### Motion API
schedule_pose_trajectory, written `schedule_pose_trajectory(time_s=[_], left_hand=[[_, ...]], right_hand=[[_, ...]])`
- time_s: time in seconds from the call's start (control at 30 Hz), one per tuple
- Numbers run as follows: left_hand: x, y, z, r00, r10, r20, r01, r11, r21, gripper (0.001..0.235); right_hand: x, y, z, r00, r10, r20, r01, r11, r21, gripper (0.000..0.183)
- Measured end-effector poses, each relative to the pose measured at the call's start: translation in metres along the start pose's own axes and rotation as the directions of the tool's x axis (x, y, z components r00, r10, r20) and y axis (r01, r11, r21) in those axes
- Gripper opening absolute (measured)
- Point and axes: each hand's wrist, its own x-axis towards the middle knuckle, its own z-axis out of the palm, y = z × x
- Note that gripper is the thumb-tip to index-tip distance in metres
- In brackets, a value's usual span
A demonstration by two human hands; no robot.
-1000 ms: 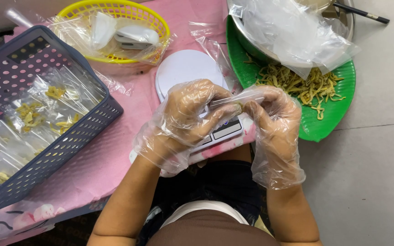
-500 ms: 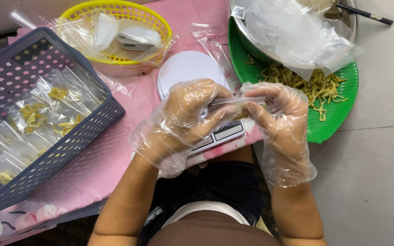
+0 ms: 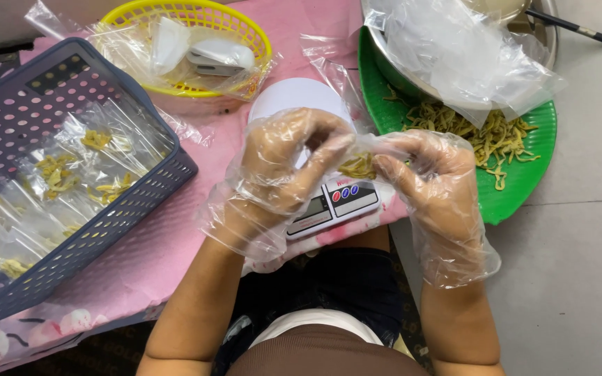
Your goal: The person repeatedly scoops dried yellow food items from a green plate into small clear plastic bags, seals each bag, and places it into a blue basket. A digital scale and a yellow basket are present on the table but not actively used during the clip.
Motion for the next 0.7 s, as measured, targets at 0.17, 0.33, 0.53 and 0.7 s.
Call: schedule_pose_trajectory(time_s=[0.17,0.33,0.53,0.7], left_hand=[[-0.009,0.0,-0.001,0.956,-0.285,-0.068,0.275,0.953,-0.128,0.041],[-0.02,0.003,0.001,0.925,-0.363,-0.115,0.334,0.918,-0.213,0.016],[-0.026,0.014,-0.018,0.901,-0.386,-0.2,0.364,0.921,-0.14,0.005],[-0.035,0.025,-0.047,0.918,-0.29,-0.269,0.296,0.955,-0.019,0.005]], right_hand=[[0.002,0.013,0.013,0.978,0.064,-0.2,-0.025,0.981,0.192,0.018],[0.0,-0.009,0.039,0.971,0.145,-0.192,-0.109,0.977,0.186,0.02],[0.004,-0.027,0.049,0.993,0.119,-0.019,-0.114,0.981,0.155,0.025],[0.02,-0.061,0.066,0.984,0.06,0.168,-0.085,0.985,0.148,0.045]])
